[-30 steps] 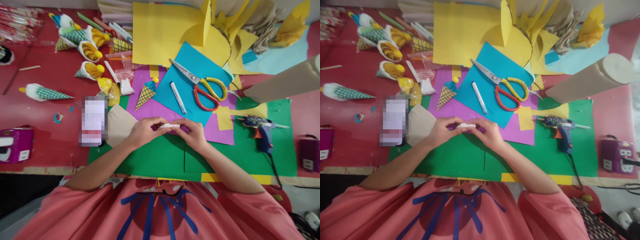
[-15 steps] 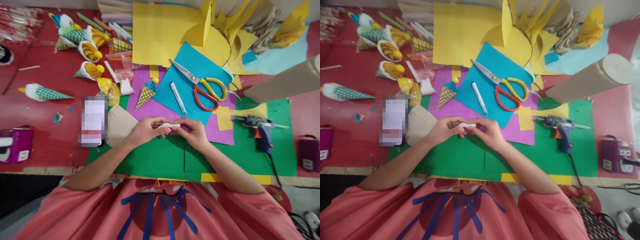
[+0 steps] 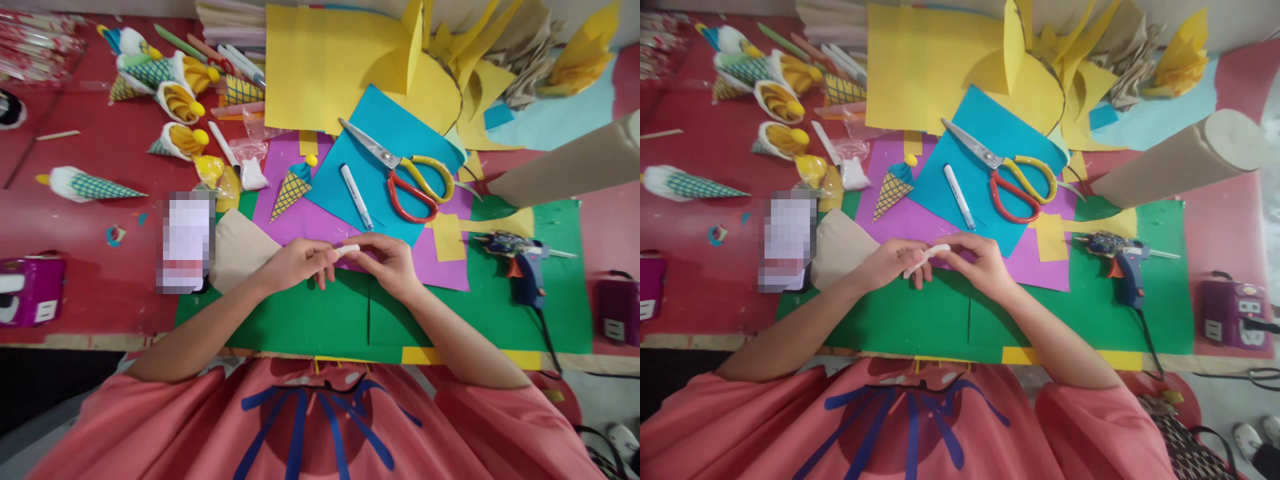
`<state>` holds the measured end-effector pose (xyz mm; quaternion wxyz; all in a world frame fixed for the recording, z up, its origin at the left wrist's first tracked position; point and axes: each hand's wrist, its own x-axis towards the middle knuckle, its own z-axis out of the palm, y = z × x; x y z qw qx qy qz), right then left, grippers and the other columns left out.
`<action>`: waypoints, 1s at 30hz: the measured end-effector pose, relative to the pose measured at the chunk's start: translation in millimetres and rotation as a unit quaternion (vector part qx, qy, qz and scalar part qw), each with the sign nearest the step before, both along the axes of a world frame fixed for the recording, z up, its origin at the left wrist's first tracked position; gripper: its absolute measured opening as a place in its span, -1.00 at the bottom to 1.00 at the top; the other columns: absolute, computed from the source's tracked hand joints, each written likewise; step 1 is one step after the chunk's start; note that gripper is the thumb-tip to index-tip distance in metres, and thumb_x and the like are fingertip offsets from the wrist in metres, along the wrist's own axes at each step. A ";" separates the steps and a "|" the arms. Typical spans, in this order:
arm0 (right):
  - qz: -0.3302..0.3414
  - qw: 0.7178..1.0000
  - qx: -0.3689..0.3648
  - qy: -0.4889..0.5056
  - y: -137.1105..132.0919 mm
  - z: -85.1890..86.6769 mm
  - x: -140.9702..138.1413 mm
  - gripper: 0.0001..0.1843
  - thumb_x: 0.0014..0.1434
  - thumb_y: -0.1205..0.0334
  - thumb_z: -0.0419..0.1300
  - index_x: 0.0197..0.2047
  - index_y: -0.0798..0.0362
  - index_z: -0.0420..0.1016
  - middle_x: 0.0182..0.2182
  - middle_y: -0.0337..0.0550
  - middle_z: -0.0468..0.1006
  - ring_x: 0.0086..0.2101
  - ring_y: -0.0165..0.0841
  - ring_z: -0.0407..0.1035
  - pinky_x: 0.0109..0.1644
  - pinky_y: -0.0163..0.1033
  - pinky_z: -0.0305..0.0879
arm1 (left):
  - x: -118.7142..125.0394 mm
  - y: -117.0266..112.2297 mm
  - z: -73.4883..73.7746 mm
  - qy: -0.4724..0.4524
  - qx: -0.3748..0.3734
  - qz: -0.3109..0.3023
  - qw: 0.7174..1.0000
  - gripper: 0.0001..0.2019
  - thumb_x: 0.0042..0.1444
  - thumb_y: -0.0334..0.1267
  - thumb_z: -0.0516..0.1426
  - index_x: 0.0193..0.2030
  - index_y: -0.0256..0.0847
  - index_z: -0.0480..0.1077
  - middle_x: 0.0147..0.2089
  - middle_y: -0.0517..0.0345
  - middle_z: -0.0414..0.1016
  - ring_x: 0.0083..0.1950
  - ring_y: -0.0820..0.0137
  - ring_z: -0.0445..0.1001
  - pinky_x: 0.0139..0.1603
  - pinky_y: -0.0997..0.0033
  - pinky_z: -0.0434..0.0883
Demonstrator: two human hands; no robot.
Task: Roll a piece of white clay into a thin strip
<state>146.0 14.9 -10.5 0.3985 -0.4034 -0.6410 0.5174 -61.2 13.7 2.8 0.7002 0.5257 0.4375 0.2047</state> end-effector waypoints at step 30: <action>0.108 0.994 -0.007 0.015 2.4 -3.6 -0.5 -0.49 0.14 -0.03 0.38 0.10 0.02 0.58 -0.23 -0.10 0.67 -0.23 -0.33 0.54 -0.12 -0.22 0.46 | -4.8 4.0 -1.9 -0.072 -0.118 -0.072 0.988 -0.52 0.14 0.19 0.19 -0.34 -0.28 0.43 -0.54 0.20 0.56 -0.72 0.58 0.40 -0.71 0.65 0.17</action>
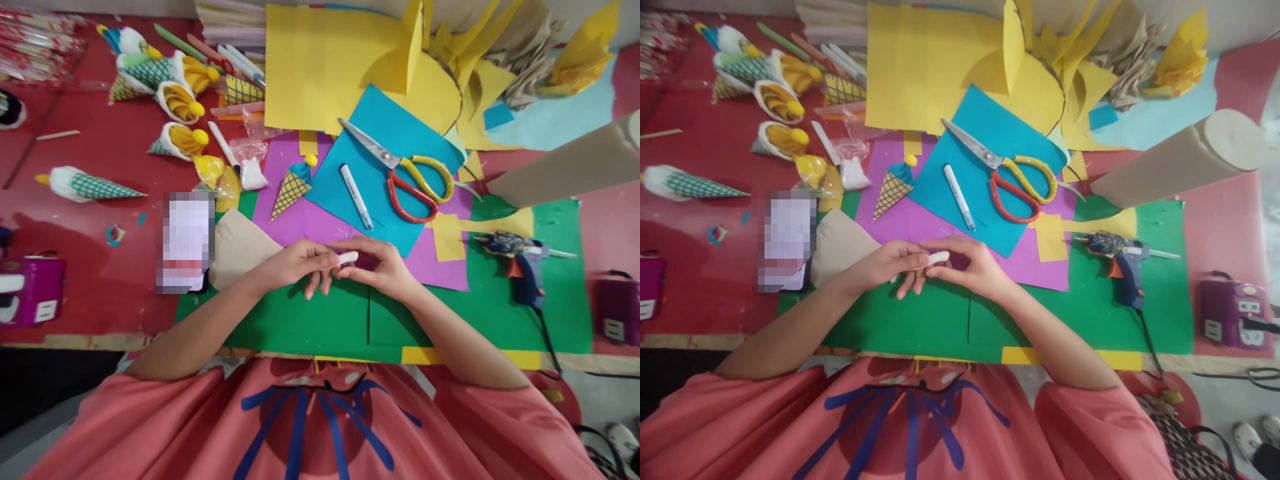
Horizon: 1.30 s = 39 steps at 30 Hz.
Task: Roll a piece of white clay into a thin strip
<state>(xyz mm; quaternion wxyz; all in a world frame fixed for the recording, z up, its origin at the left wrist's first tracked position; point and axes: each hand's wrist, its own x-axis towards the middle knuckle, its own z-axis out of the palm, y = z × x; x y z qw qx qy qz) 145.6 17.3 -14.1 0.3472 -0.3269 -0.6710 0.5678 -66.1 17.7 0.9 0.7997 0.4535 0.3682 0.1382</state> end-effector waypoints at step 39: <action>-0.132 0.989 0.056 -0.034 -5.6 0.3 -1.4 -0.79 0.22 0.06 0.30 -0.23 0.03 0.62 -0.29 -0.11 0.70 -0.30 -0.33 0.58 -0.23 -0.27 0.47 | -2.9 -14.6 -11.6 0.181 0.384 0.191 0.885 -0.53 0.10 0.03 0.29 0.08 -0.16 0.53 -0.19 0.11 0.69 -0.27 0.43 0.62 -0.26 0.58 0.49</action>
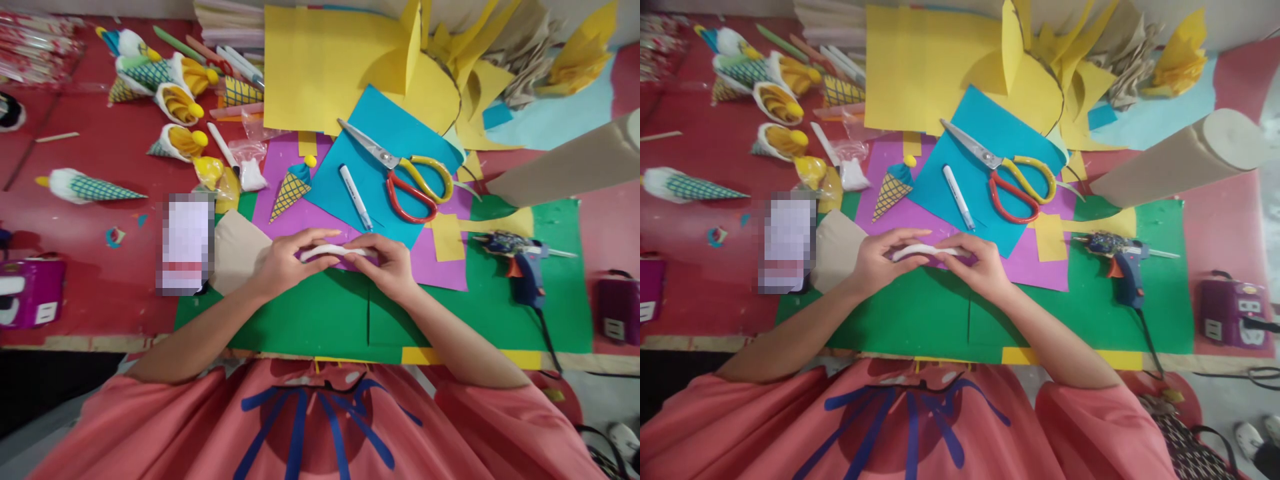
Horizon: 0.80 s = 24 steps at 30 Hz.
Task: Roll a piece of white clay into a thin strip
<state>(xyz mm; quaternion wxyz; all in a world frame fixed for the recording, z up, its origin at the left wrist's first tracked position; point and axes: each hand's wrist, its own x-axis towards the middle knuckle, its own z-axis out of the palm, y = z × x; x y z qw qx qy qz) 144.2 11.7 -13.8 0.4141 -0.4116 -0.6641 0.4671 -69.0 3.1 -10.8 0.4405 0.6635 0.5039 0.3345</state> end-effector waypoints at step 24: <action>0.039 0.998 -0.053 0.014 3.9 0.1 0.1 -0.62 0.14 -0.04 0.36 -0.09 0.04 0.59 -0.17 -0.06 0.69 -0.19 -0.27 0.59 -0.11 -0.20 0.52 | -0.9 0.4 1.2 0.049 0.132 0.016 0.990 -0.78 0.18 -0.07 0.25 -0.17 -0.13 0.63 -0.24 0.14 0.71 -0.30 0.44 0.64 -0.21 0.58 0.51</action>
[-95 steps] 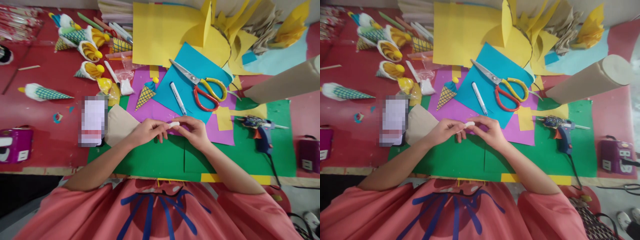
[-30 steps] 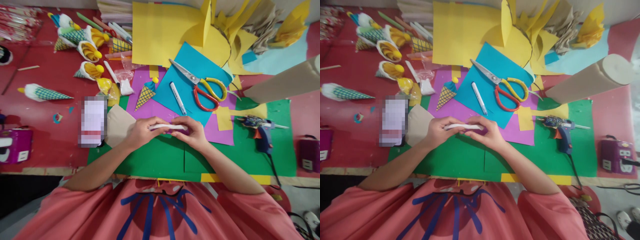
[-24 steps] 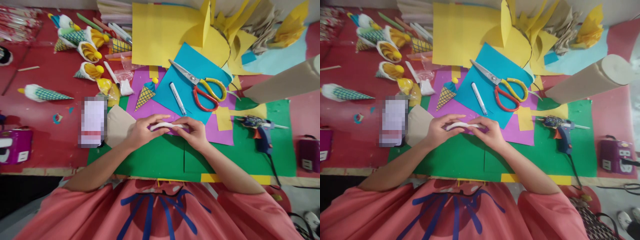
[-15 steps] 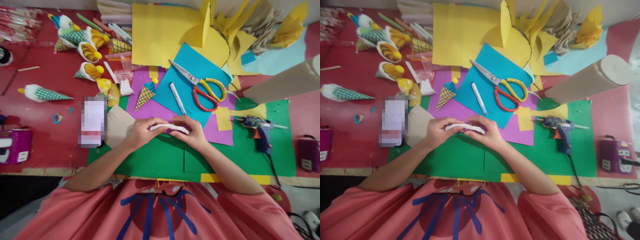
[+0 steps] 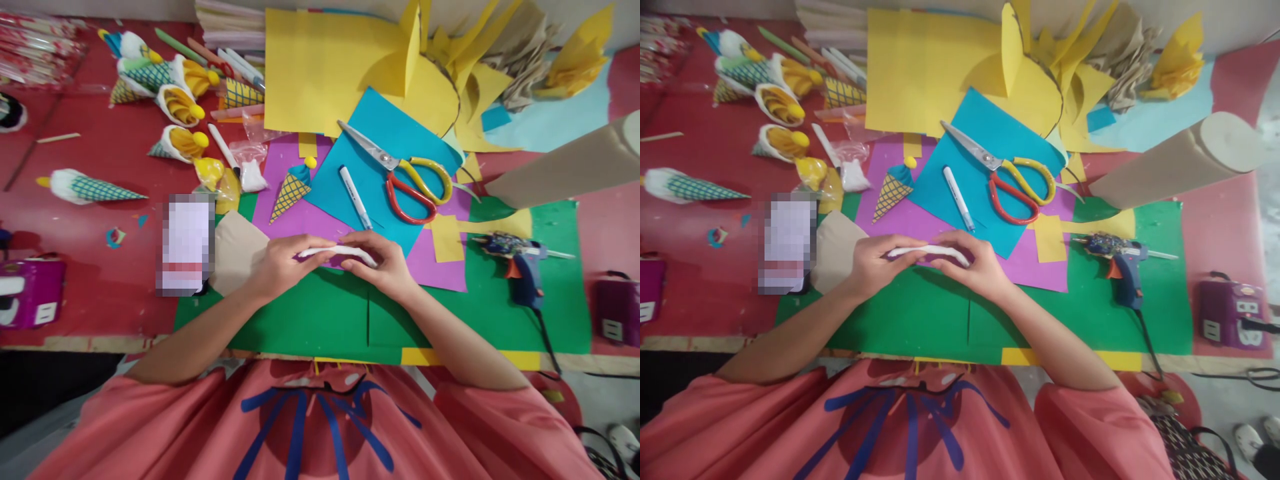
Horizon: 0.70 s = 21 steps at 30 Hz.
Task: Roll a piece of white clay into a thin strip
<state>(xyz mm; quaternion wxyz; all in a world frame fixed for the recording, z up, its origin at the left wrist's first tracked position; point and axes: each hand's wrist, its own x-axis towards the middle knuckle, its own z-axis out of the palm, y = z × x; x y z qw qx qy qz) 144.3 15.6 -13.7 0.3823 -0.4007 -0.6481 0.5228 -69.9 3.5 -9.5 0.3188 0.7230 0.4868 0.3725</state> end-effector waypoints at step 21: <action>0.015 0.995 -0.084 0.041 -0.4 -4.2 -1.2 -0.71 0.18 0.01 0.33 -0.16 0.06 0.61 -0.31 -0.15 0.65 -0.42 -0.42 0.48 -0.36 -0.31 0.40 | -0.5 0.6 -2.1 -0.007 0.020 -0.018 1.000 -0.79 0.15 -0.11 0.28 -0.11 -0.09 0.62 -0.21 0.18 0.71 -0.25 0.43 0.67 -0.17 0.58 0.53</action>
